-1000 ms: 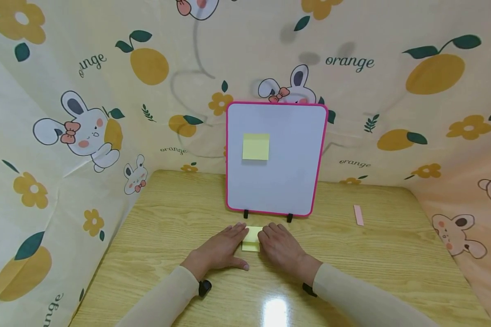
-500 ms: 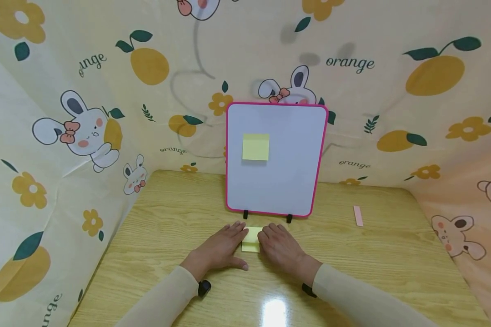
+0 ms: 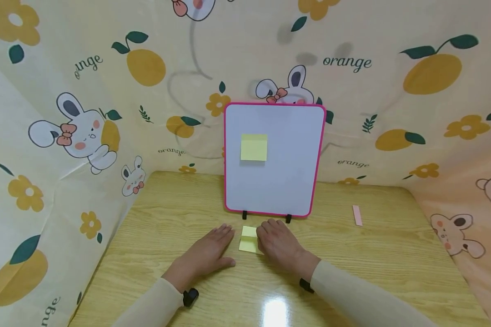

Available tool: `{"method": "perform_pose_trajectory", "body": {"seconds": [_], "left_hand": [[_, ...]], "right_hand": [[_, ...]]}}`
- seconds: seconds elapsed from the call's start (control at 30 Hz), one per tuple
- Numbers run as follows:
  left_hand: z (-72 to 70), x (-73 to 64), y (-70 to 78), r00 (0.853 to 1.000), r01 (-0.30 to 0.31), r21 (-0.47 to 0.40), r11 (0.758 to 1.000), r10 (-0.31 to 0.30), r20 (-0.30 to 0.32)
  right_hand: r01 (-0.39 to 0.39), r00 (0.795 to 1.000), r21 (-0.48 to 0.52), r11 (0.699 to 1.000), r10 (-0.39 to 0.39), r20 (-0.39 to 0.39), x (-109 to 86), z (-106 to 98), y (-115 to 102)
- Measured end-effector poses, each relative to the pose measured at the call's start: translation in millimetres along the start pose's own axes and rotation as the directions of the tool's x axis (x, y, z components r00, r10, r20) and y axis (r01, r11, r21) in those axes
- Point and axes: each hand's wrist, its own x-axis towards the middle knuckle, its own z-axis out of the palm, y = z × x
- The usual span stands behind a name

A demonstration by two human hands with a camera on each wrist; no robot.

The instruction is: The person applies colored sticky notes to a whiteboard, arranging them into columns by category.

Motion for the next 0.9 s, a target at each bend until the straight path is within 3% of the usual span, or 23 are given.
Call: {"method": "perform_pose_trajectory", "body": {"seconds": [0.17, 0.33, 0.6, 0.9], "left_hand": [[1.1, -13.5, 1.1, 1.000, -0.018, 0.014, 1.000, 0.018, -0.011], [3.9, -18.9, 9.0, 0.998, -0.063, 0.035, 0.997, 0.063, 0.007], [8.6, -11.9, 19.3, 0.984, -0.178, 0.147, 0.973, 0.178, 0.015], [15.5, -4.0, 21.7, 0.980, -0.199, 0.169, 0.965, 0.193, 0.046]], "right_hand": [[-0.004, 0.998, 0.015, 1.000, 0.005, -0.055, 5.7, -2, 4], [-0.038, 0.999, 0.042, 0.998, 0.039, -0.029, 8.3, 4, 6], [-0.064, 0.997, 0.043, 0.997, 0.065, -0.038, 9.9, 8, 7], [-0.094, 0.995, 0.037, 0.995, 0.093, 0.021, 10.8, 6, 8]]}}
